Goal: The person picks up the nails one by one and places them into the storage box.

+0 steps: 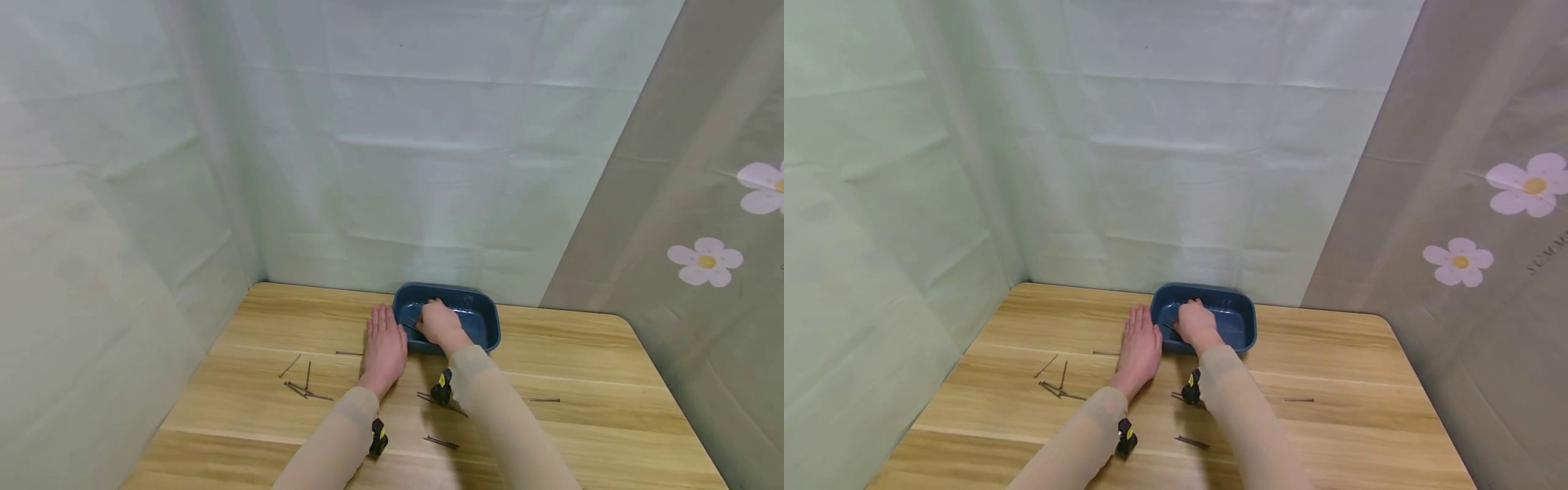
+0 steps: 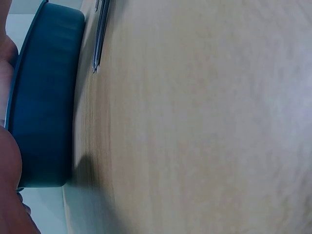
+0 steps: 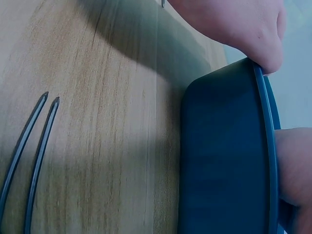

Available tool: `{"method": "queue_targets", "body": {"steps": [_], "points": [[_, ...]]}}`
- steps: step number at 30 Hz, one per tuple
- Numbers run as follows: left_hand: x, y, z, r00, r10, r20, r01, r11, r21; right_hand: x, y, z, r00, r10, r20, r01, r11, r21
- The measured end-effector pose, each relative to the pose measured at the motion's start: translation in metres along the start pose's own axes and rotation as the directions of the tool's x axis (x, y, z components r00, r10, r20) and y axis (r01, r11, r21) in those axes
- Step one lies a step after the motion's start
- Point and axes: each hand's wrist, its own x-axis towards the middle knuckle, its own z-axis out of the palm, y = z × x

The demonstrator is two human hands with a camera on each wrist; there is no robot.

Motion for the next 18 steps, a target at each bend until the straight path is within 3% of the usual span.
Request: {"method": "queue_targets", "body": {"steps": [18], "points": [[-0.0009, 0.0032, -0.0021, 1.0, -0.007, -0.008, 0.006, 1.0, -0.022, 0.0031, 0.001, 0.0031, 1.0, 0.006, 0.008, -0.005, 0.999, -0.038]]}}
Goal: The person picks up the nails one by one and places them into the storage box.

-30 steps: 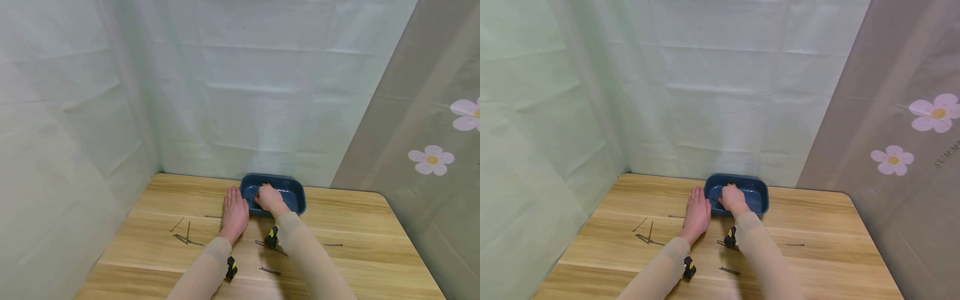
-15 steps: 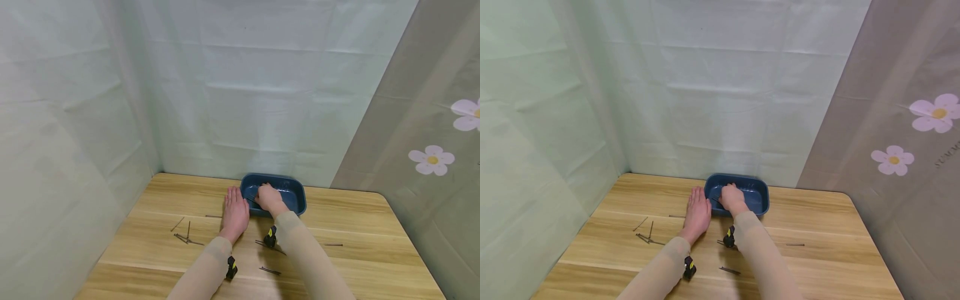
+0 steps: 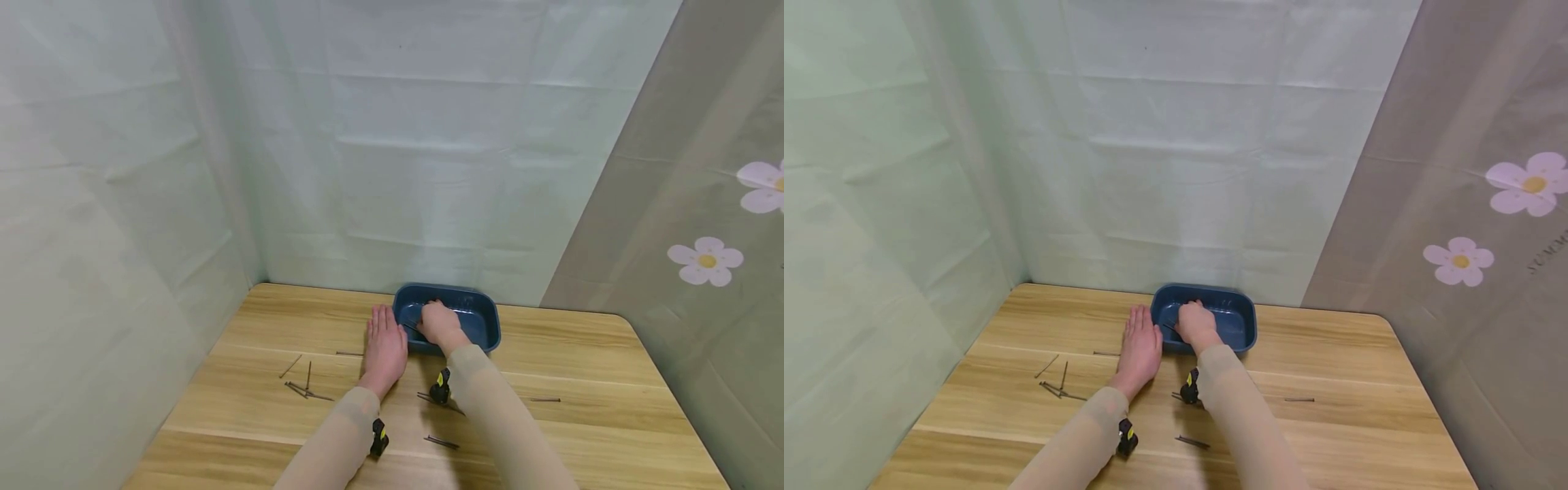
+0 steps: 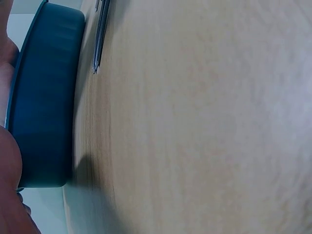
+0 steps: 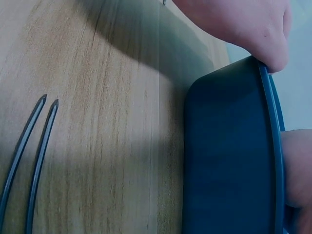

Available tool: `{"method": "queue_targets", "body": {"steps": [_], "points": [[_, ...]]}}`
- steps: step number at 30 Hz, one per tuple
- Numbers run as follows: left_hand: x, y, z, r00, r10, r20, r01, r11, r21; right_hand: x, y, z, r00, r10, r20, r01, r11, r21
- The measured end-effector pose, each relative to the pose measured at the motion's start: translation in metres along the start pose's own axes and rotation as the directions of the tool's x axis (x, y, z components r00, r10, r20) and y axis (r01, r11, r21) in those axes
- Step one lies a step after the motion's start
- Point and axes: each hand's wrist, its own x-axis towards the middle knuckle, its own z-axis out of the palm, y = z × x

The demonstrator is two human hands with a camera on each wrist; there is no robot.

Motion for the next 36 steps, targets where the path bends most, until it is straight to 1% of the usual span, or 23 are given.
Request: {"method": "queue_targets", "body": {"steps": [5, 12, 21, 24, 36], "points": [[0.0004, -0.0005, 0.0005, 1.0, -0.001, 0.002, 0.001, 1.0, 0.005, -0.002, -0.0022, -0.0032, 1.0, 0.01, 0.009, -0.01, 1.0, 0.003], [0.0, 0.0, 0.0004, 1.0, 0.009, -0.005, -0.009, 1.0, 0.004, 0.0003, -0.0012, -0.0001, 1.0, 0.025, 0.02, -0.025, 1.0, 0.011], [-0.002, 0.0018, -0.0026, 1.0, 0.013, -0.001, -0.013, 1.0, -0.001, -0.0002, -0.0009, 0.0011, 1.0, 0.023, -0.001, -0.023, 0.999, 0.022], [-0.0022, 0.0019, -0.0021, 1.0, 0.012, 0.004, -0.012, 1.0, -0.001, 0.0014, -0.0001, 0.0022, 1.0, 0.029, -0.005, -0.029, 0.999, 0.024], [-0.0002, -0.0008, 0.0008, 1.0, 0.02, -0.012, -0.019, 0.999, 0.026, 0.003, 0.0028, 0.0004, 1.0, 0.03, -0.003, -0.03, 0.998, 0.057]]}}
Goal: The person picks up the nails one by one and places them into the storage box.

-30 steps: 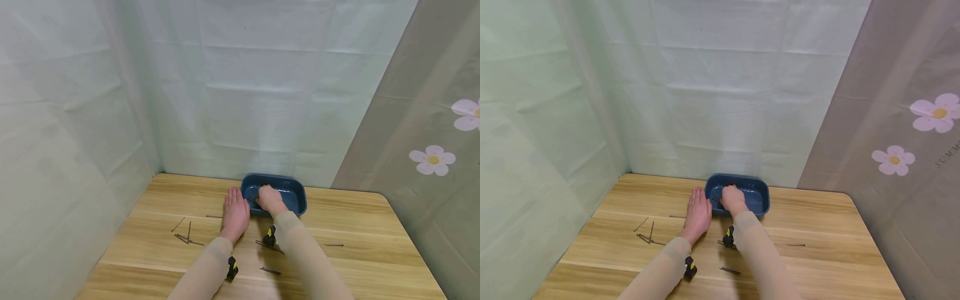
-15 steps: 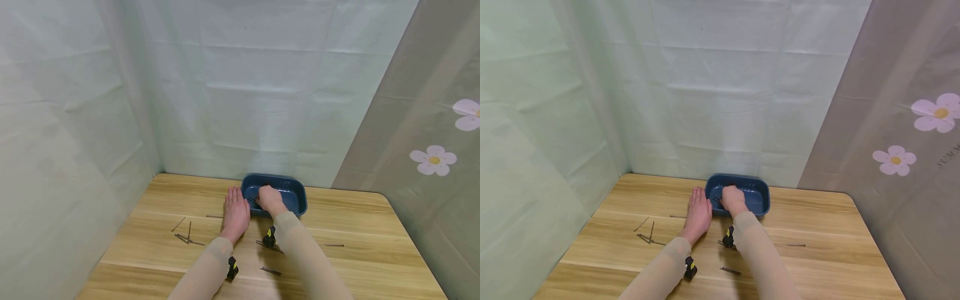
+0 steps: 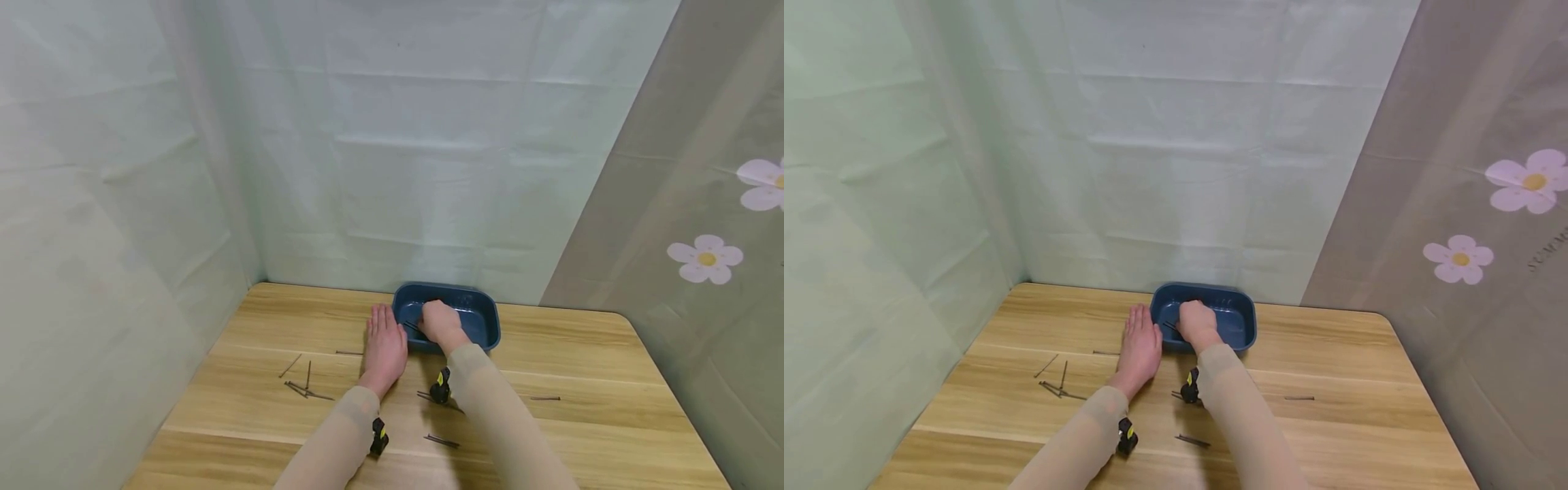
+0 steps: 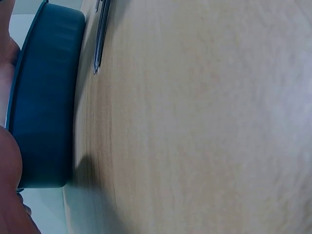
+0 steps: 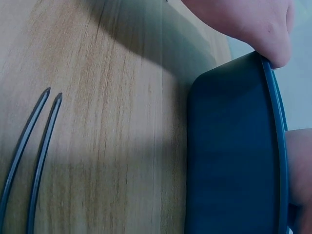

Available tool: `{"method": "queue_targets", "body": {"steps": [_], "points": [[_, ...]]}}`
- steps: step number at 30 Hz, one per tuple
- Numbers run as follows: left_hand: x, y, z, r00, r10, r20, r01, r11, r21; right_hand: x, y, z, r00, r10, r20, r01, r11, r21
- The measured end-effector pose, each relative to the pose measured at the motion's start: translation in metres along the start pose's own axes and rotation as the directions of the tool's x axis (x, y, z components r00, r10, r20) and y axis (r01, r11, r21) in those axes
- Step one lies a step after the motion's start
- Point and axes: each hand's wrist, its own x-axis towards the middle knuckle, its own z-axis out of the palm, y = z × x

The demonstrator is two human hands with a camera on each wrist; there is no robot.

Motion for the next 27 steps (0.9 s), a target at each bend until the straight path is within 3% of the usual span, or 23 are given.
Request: {"method": "queue_targets", "body": {"steps": [7, 19, 27], "points": [[0.001, 0.001, -0.004, 1.0, 0.013, -0.016, -0.013, 0.999, 0.031, -0.002, 0.003, -0.004, 0.999, -0.046, -0.028, 0.047, 0.999, 0.007], [0.0, 0.002, -0.003, 1.0, 0.023, -0.018, -0.022, 0.999, 0.038, -0.011, 0.014, -0.011, 0.999, -0.03, -0.014, 0.031, 0.997, 0.064], [0.001, 0.001, -0.001, 1.0, 0.008, -0.013, -0.008, 0.999, 0.042, -0.022, 0.026, -0.023, 0.994, -0.063, -0.091, 0.071, 0.994, 0.08]]}}
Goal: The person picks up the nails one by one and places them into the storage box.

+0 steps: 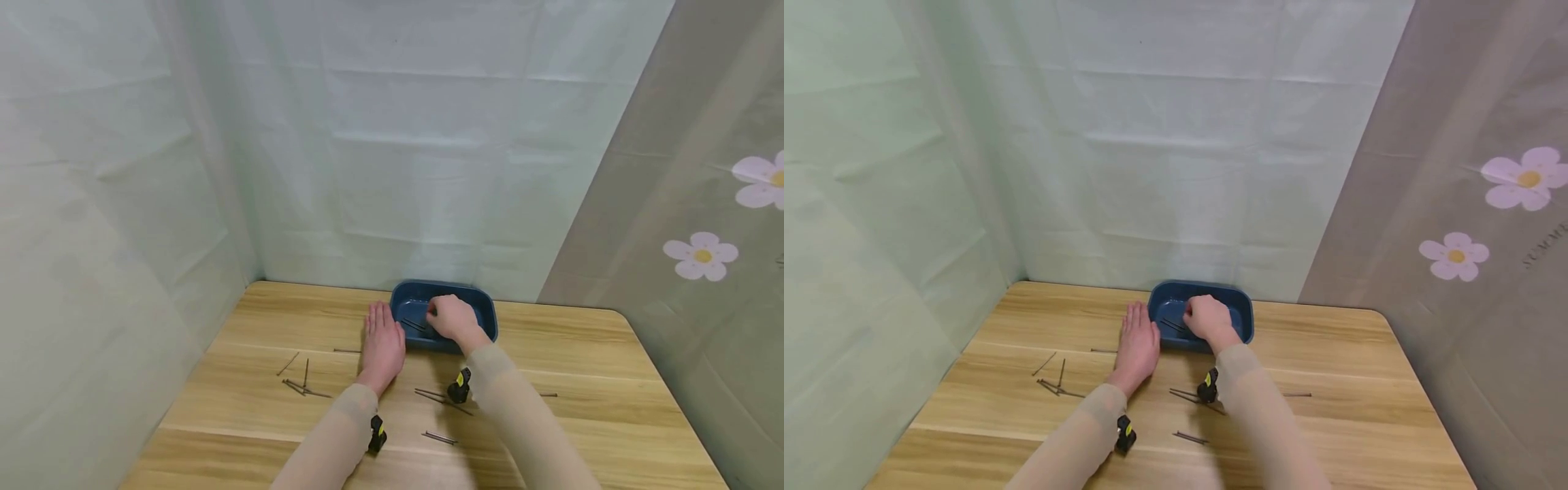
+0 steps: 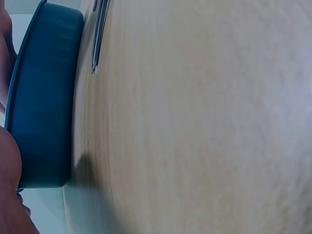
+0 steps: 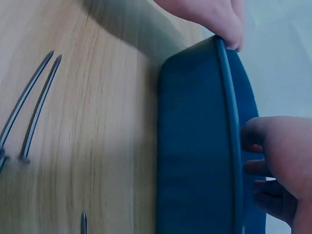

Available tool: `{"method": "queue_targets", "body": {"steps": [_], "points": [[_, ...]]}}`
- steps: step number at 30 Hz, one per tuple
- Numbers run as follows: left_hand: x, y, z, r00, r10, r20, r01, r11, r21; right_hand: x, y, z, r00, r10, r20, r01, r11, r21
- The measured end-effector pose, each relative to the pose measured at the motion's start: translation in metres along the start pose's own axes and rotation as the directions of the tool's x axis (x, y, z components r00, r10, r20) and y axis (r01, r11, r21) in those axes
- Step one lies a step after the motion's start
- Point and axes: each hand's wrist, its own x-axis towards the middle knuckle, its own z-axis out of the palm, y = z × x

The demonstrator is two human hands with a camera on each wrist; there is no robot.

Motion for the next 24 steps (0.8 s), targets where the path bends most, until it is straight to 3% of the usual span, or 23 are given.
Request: {"method": "queue_targets", "body": {"steps": [13, 24], "points": [[0.004, -0.013, 0.001, 1.0, -0.013, 0.013, 0.013, 1.0, -0.008, -0.033, 0.016, -0.028, 0.997, -0.05, -0.059, 0.056, 0.993, 0.1], [0.004, -0.017, -0.003, 1.0, -0.018, 0.017, 0.018, 0.999, -0.04, -0.069, 0.036, -0.038, 0.984, -0.114, -0.138, 0.135, 0.979, 0.155]]}}
